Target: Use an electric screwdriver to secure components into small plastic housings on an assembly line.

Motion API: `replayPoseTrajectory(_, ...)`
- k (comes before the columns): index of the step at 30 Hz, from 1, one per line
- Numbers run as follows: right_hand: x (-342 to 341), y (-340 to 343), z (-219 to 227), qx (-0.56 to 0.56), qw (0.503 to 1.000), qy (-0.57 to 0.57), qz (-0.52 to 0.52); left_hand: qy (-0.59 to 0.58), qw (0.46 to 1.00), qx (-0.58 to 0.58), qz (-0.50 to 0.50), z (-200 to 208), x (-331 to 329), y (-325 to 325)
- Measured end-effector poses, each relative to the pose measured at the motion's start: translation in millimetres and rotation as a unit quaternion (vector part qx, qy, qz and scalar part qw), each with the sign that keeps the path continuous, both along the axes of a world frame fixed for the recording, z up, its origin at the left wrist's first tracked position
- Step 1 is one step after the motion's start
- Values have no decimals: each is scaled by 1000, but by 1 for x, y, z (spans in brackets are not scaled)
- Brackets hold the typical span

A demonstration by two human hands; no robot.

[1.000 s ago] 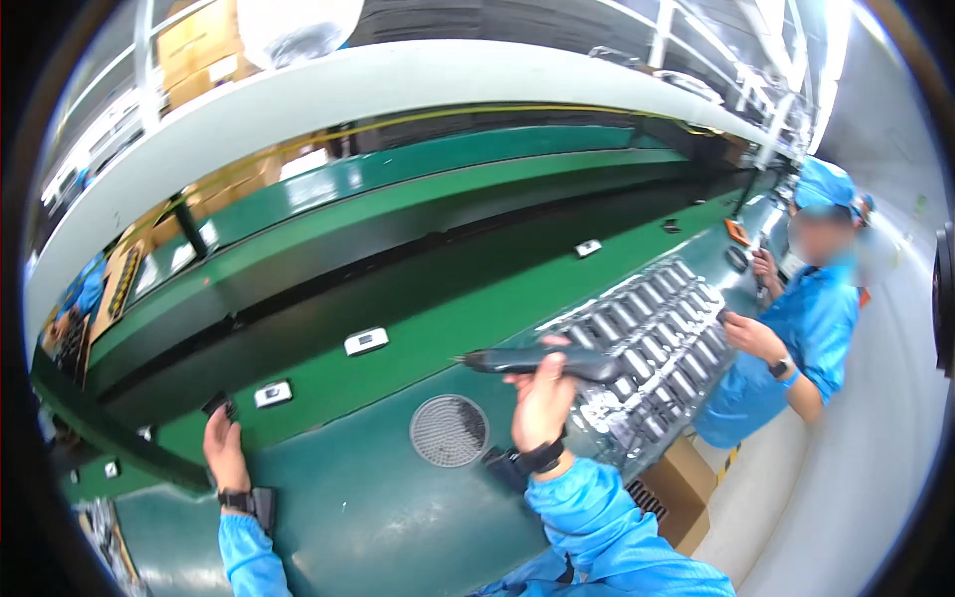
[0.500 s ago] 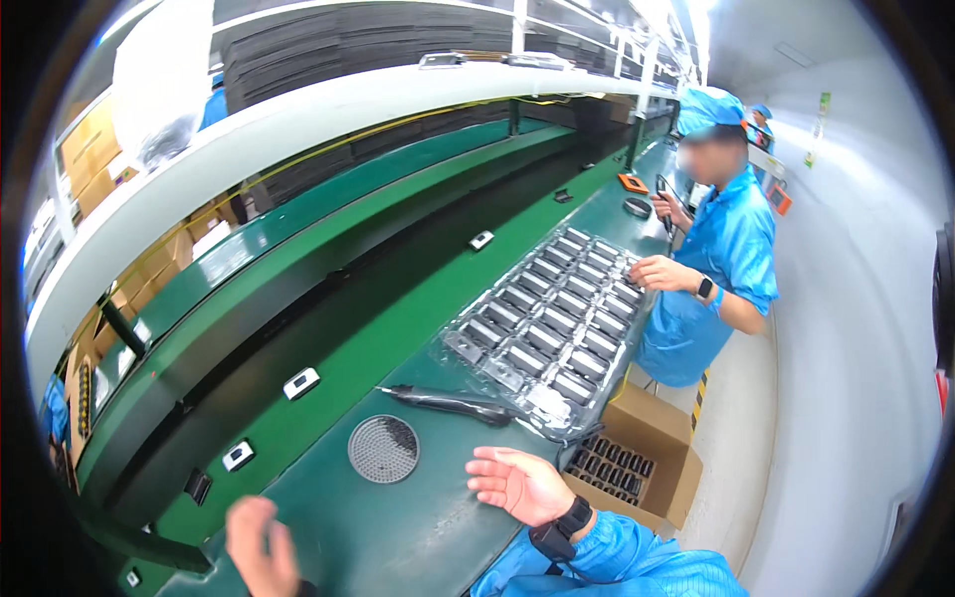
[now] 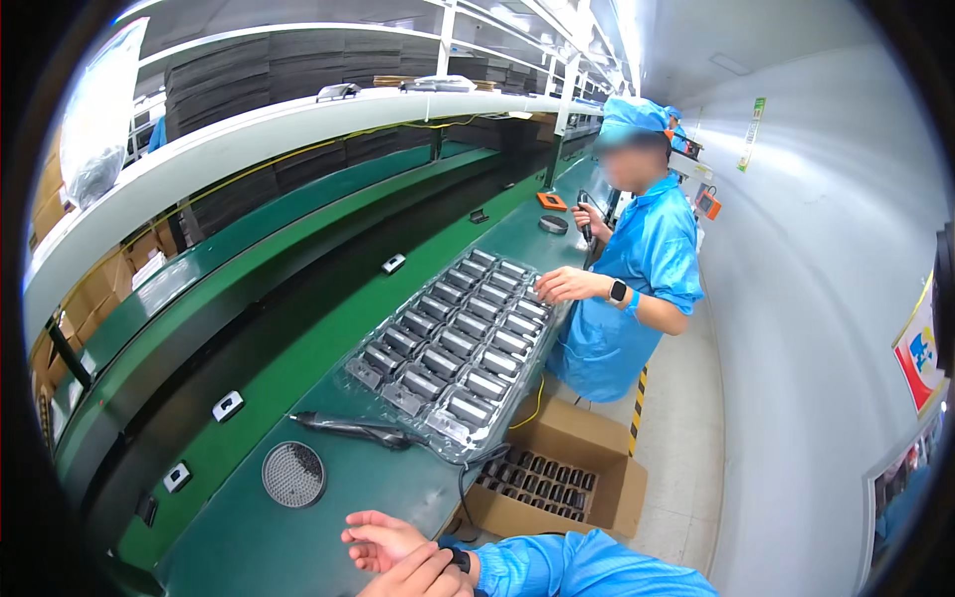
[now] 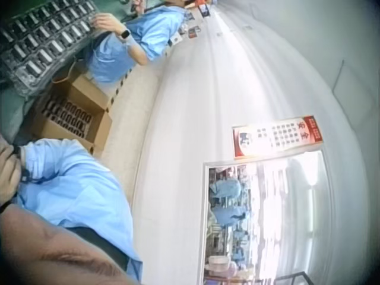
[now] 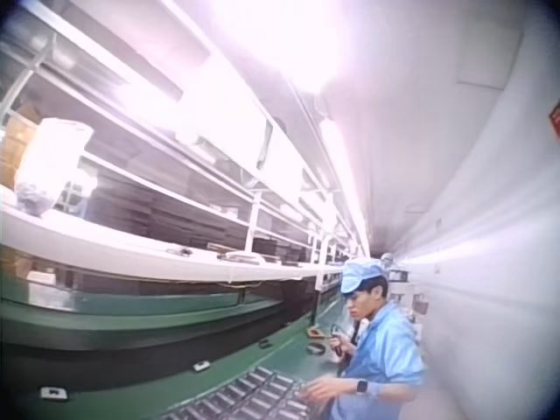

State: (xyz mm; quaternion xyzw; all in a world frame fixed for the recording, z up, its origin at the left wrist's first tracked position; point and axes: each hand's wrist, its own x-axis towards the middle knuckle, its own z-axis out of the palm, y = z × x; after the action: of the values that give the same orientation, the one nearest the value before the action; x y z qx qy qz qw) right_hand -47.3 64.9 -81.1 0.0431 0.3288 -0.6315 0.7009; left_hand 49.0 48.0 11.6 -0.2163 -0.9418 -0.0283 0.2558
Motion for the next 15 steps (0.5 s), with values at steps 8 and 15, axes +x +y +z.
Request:
replayPoseTrajectory(8, -12, -11, 25, -218, 850, 461, 133, 8, 994, 70, 77, 12, -14, 6)
replayPoseTrajectory(15, -1, -12, -11, -375, 447, 790, 188, -188, 921, 263, 217, 41, -21, -6)
